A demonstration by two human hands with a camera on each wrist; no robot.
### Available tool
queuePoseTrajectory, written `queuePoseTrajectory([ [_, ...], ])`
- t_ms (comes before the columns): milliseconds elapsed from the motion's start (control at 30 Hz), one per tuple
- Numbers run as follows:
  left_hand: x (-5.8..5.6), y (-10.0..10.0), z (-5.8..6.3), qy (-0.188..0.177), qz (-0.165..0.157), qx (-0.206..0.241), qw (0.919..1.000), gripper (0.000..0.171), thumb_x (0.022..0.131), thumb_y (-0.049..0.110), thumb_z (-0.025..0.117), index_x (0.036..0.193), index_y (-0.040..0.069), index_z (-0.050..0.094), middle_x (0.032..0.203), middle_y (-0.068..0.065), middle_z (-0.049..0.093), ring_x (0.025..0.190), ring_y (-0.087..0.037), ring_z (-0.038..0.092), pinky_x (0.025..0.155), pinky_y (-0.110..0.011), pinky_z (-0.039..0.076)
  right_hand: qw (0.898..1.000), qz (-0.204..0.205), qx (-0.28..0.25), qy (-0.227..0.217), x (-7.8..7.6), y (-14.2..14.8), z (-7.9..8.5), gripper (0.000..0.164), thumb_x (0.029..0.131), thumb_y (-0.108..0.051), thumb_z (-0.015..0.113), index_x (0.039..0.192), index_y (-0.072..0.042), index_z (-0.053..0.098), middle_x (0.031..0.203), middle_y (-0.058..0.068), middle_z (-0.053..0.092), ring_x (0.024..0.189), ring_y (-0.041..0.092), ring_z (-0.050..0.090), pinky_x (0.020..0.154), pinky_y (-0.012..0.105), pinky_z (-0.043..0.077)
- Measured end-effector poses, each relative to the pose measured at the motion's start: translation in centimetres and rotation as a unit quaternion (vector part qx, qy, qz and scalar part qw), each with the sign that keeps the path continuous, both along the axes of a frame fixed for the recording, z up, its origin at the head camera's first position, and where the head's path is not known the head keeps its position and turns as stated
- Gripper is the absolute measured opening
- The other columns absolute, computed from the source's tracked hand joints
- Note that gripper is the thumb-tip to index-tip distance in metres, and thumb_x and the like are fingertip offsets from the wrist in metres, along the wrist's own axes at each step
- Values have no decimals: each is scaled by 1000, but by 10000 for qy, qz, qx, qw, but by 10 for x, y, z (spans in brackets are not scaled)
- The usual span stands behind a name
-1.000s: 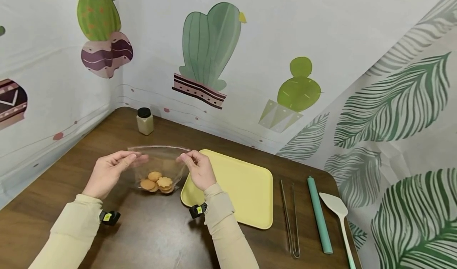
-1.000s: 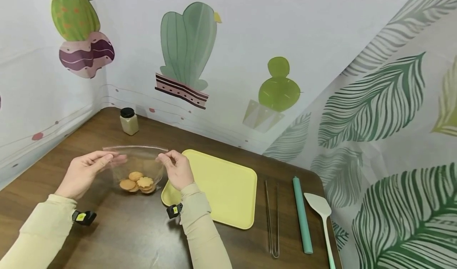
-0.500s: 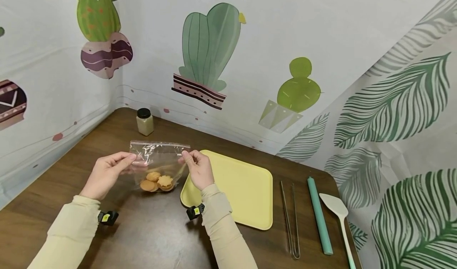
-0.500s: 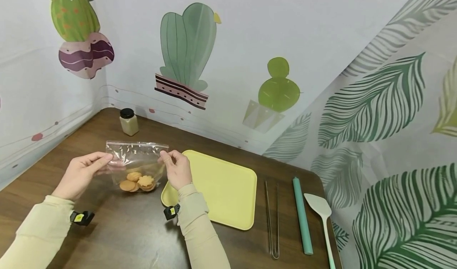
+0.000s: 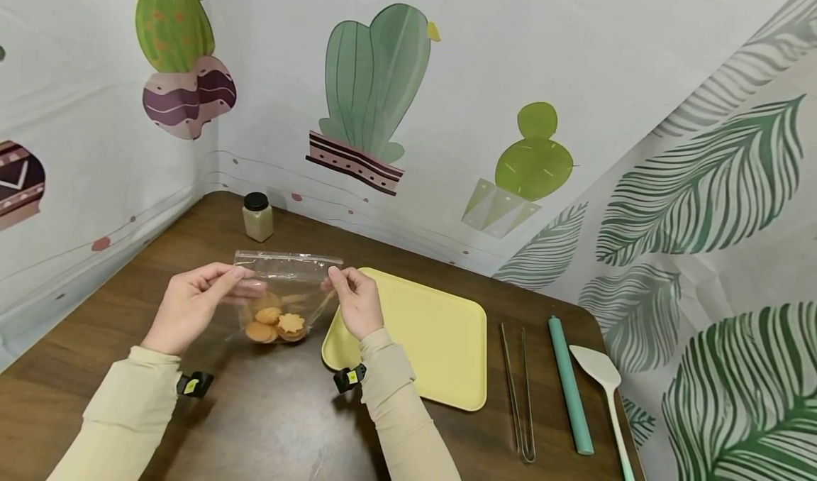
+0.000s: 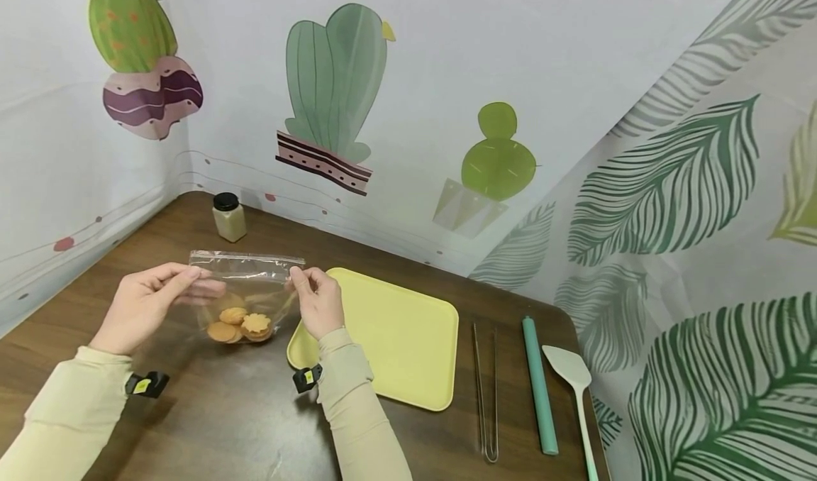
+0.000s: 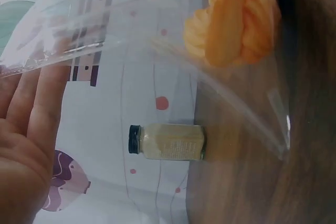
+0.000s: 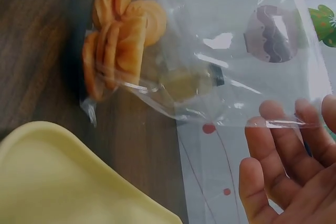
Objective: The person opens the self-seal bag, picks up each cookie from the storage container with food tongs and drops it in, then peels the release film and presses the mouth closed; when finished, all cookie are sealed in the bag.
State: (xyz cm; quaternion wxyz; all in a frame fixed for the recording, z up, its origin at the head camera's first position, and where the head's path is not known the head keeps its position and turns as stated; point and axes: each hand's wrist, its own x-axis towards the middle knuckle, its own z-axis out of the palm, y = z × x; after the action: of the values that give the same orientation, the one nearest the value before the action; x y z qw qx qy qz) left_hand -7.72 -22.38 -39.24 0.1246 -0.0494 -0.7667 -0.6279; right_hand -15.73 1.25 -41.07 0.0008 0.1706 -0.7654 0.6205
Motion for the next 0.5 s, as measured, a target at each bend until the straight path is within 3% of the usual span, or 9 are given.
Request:
queuePoseTrajectory([
  [200, 0, 2, 3, 76, 114, -186, 9997, 29, 102, 24, 53, 106, -1, 67, 93, -12, 74, 81, -23, 72, 70, -32, 56, 9990, -370, -28, 260, -1, 1, -5, 24, 98, -28, 61, 105, -6, 66, 94, 6, 68, 83, 22, 62, 72, 28, 48],
  [333, 0, 5, 4, 169, 174, -271, 9993, 26, 102, 22, 53, 105, 2, 69, 92, -10, 74, 80, -26, 71, 71, -28, 55, 9950, -837, 17, 539, 6, -1, 0, 29, 96, -28, 63, 117, -9, 58, 107, 3, 56, 93, 20, 55, 75, 30, 46],
  [433, -1, 7, 4, 279, 194, -322, 9989, 24, 101, 20, 54, 105, 1, 69, 92, -10, 74, 79, -25, 71, 71, -25, 54, 9832, -1358, 83, 1218, 13, -5, 5, 29, 96, -25, 62, 121, -11, 54, 111, 5, 48, 98, 20, 49, 80, 33, 44],
  [500, -1, 10, 6, 373, 225, -383, 9983, 23, 101, 19, 54, 106, 2, 70, 93, -10, 74, 77, -22, 71, 68, -24, 54, 9669, -1633, 169, 1951, 17, -9, 10, 25, 96, -20, 61, 118, -11, 55, 110, 7, 46, 99, 19, 47, 82, 34, 43],
])
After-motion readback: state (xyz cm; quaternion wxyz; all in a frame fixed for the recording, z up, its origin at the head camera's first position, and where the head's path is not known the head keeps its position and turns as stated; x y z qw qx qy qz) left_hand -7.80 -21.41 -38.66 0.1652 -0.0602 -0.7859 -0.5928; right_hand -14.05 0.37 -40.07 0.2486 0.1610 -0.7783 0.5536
